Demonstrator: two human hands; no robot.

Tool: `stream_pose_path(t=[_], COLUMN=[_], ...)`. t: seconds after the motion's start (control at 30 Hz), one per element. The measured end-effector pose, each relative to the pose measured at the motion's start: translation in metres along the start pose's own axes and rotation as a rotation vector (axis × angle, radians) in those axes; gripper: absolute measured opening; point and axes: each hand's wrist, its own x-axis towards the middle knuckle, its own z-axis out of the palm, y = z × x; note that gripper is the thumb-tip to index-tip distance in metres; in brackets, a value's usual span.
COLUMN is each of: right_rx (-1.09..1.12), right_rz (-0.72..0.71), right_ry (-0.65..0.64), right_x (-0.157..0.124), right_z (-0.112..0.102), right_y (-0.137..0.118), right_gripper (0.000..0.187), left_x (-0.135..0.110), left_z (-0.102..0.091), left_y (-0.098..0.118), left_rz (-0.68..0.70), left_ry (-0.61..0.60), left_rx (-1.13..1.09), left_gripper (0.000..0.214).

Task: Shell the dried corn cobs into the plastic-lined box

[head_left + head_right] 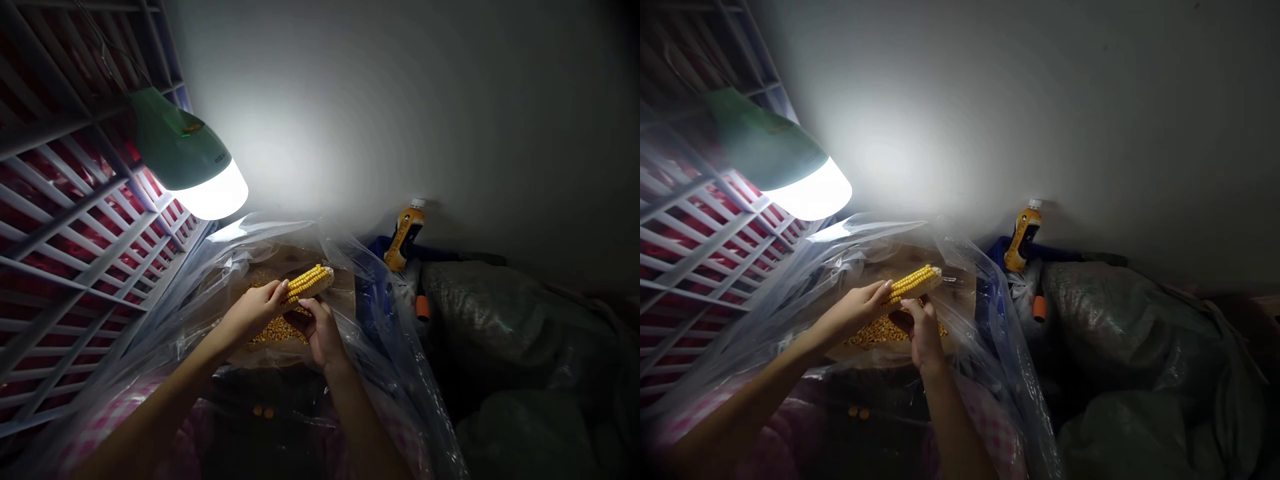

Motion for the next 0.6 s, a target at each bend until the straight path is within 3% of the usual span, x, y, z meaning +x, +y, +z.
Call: stream_pose_path(t=[0.27,0.43,0.6], right_rx=[-0.049,-0.056,-0.042], right_rz=[0.032,0.015,0.002], right_ry=[0.025,0.041,0.011], right_x=[0.0037,0.0040,0.0030], right_z=[0.0005,0.0014,0.0004], right_y=[0.0034,0.0014,-0.0012], right_gripper=[0.028,0.024,0.018], left_x=[0.0057,0.0051,0.0031], left_z=[-0.0077,-0.0060,-0.0073], left_y=[-0.0071,-0.0090,-0.0078], left_rz=[0.017,0.090,0.055], left_ry=[-0.173,-0.164,-0.124], left_rx=[-0.099,-0.070,-0.081], left_gripper=[0.060,0.055,0.058])
